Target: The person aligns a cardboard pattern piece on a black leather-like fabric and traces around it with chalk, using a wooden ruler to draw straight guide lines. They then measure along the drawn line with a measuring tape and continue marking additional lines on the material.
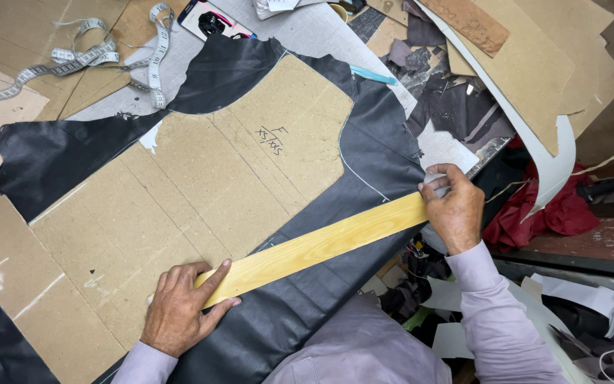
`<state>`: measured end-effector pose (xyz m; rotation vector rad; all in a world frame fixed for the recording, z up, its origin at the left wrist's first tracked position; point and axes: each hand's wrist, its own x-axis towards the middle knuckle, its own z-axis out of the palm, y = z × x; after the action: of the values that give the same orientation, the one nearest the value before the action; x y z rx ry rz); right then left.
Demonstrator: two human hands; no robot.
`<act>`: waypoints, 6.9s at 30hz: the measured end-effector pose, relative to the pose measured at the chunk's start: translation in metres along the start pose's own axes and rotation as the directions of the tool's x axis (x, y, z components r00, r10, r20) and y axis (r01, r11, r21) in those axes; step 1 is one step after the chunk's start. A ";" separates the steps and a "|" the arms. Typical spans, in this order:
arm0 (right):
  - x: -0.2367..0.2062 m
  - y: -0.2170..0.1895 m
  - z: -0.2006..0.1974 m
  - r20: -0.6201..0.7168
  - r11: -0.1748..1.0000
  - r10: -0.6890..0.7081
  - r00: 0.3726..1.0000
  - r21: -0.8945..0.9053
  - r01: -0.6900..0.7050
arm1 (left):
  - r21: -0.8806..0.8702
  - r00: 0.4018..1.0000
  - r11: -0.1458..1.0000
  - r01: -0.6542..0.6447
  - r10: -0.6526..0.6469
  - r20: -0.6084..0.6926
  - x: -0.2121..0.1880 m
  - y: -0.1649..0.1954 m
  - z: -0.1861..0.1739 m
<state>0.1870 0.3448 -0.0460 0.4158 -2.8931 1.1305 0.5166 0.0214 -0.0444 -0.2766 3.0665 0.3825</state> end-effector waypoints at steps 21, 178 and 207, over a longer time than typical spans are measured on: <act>0.036 -0.010 -0.001 0.434 0.943 -0.202 0.878 0.328 0.055 | -0.050 0.996 0.998 0.042 -0.046 -0.071 0.003 0.002 0.001; -0.113 -0.151 0.147 0.097 0.647 -0.750 0.654 0.312 0.696 | -0.112 0.976 0.992 -0.058 0.033 -0.213 -0.083 -0.029 0.030; -0.099 -0.119 0.114 0.026 0.766 -0.634 0.773 0.164 0.622 | -0.088 0.977 0.995 -0.046 0.026 -0.210 -0.080 -0.026 0.036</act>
<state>0.3218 0.2089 -0.0616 1.3417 -2.3842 1.1969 0.6009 0.0189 -0.0805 -0.2821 3.2682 0.5314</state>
